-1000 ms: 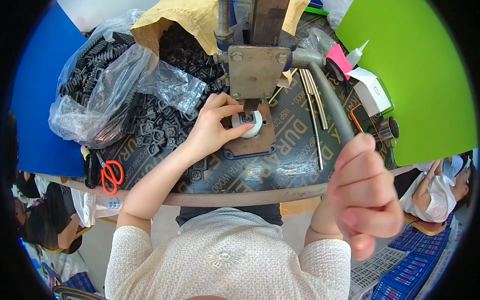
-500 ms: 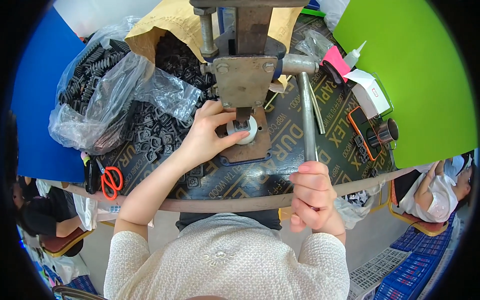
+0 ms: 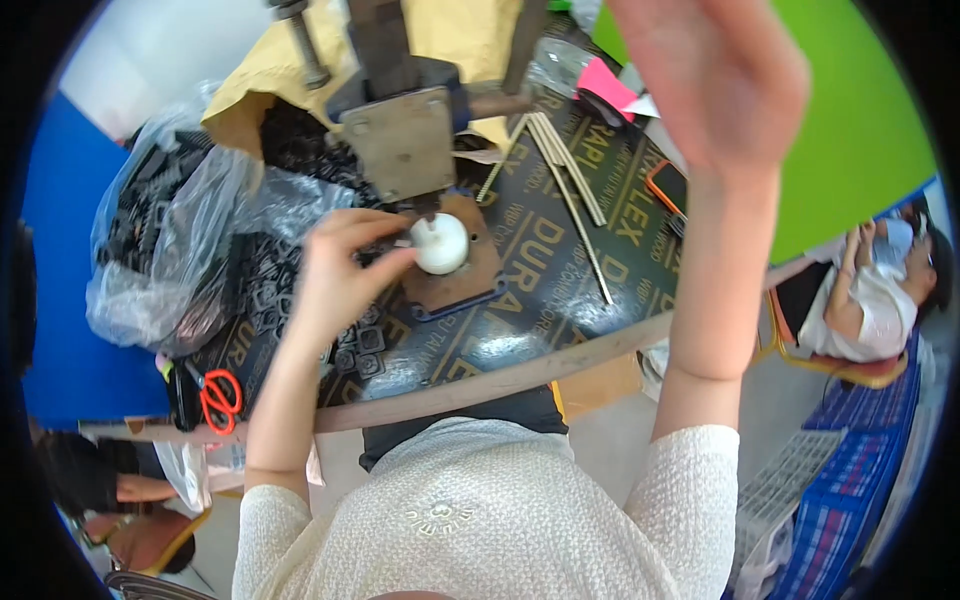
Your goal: The person assembles small plastic components using a manual lever press.
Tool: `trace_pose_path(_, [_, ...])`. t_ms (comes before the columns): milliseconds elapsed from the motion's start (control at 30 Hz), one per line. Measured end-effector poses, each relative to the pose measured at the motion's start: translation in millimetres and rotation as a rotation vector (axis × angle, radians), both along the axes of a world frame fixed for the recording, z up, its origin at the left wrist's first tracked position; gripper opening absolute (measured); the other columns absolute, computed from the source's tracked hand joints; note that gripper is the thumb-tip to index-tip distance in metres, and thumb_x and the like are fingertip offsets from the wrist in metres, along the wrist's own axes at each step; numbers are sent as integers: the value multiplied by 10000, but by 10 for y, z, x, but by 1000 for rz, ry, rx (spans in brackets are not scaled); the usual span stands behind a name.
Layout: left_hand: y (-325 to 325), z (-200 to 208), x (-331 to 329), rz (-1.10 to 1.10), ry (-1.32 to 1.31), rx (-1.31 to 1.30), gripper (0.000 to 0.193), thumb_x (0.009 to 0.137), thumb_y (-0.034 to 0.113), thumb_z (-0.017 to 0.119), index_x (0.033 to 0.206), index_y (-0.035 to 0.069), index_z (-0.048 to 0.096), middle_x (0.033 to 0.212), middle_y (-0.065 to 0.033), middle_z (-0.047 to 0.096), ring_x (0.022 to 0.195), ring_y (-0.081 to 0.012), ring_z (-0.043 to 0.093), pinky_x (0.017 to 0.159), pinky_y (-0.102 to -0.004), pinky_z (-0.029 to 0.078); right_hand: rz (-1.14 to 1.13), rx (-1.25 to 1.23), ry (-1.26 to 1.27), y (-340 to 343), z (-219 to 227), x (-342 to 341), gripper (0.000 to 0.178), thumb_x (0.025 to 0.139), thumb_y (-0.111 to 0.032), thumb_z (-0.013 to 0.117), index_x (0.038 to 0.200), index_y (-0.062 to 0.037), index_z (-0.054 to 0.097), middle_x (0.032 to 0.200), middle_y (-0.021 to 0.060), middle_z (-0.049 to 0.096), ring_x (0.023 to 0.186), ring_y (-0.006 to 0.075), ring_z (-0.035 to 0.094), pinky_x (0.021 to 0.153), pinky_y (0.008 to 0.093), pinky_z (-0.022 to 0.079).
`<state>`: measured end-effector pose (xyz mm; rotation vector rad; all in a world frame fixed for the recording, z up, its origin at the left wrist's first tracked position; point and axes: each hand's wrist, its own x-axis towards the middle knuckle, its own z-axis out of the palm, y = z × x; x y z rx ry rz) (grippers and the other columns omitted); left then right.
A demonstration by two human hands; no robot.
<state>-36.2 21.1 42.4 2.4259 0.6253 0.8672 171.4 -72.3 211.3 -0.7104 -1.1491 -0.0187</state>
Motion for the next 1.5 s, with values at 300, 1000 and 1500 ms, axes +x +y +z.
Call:
trace_pose_path(300, [1728, 587, -1893, 1154, 446, 676, 482, 956, 465, 571, 1387, 249, 569, 1357, -59, 602, 1277, -278, 524, 1030, -430, 416, -847, -1160, -419, -1458, -1856, 520, 373, 792, -322, 795, 1037, -56, 702, 993, 91, 684, 991, 285, 590, 885, 390, 478])
trace_pose_path(1000, [1416, 152, -1481, 1206, 602, 896, 434, 945, 558, 538, 1310, 343, 631, 1460, 10, 517, 1331, -228, 448, 1081, -513, 282, -841, -1025, -912, -1543, -2290, 357, 107, 801, -74, 703, 888, -35, 654, 897, 69, 604, 926, 273, 561, 842, 390, 428])
trace_pose_path(1500, [1327, 165, -1411, 1162, 462, 913, 380, 901, 498, 634, 1222, 304, 697, 1401, -13, 560, 1286, -254, 470, 1049, -504, 309, -635, -1269, -1579, -1345, -1821, 465, 60, 774, -113, 606, 820, -103, 568, 794, 14, 551, 904, 186, 528, 812, 350, 401])
